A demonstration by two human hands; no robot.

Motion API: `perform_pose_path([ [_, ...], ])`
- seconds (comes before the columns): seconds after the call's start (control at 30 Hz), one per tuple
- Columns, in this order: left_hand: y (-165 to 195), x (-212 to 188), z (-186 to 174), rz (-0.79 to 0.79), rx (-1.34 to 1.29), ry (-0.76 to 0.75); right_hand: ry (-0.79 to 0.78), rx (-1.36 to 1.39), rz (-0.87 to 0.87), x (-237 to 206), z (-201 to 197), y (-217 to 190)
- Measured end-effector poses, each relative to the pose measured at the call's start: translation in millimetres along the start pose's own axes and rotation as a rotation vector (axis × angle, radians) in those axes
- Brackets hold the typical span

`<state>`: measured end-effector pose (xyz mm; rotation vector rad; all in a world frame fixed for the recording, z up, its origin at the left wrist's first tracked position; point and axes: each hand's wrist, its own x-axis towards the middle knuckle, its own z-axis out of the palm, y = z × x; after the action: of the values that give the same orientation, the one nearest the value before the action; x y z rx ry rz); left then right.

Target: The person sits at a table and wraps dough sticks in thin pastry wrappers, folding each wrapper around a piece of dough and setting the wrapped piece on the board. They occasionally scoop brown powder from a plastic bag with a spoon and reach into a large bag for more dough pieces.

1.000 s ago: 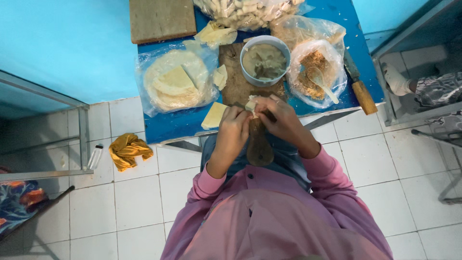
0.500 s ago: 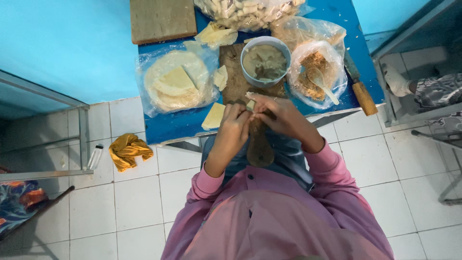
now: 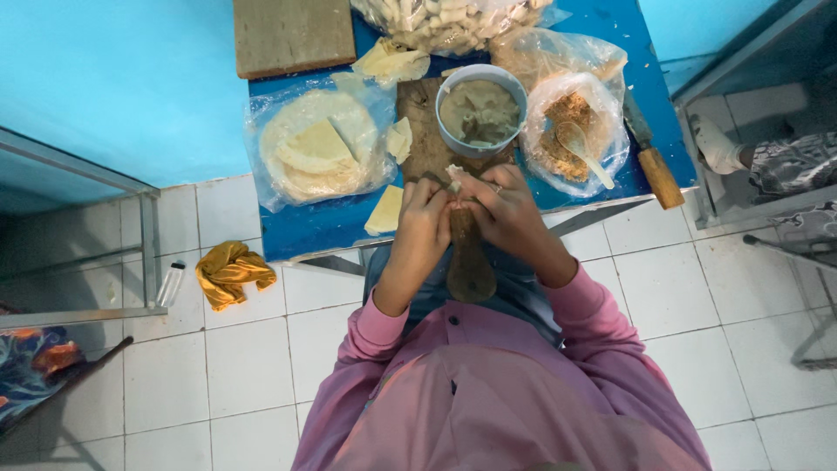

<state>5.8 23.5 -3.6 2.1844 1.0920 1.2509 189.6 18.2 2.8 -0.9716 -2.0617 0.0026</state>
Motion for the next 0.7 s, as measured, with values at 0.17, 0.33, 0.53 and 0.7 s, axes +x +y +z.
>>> perform_pose_path([
  [0.17, -5, -2, 2, -0.008, 0.02, -0.008, 0.011, -0.048, -0.055, -2, 1, -4],
  [0.33, -12, -1, 0, 0.033, 0.01, -0.013, -0.084, -0.207, 0.006, -1, 5, -4],
  [0.53, -11, 1, 7, 0.005, 0.112, -0.012, 0.036, -0.242, -0.057, -2, 9, -9],
  [0.7, -11, 6, 5, 0.004, 0.136, 0.024, -0.072, -0.276, -0.008, 0, 2, -15],
])
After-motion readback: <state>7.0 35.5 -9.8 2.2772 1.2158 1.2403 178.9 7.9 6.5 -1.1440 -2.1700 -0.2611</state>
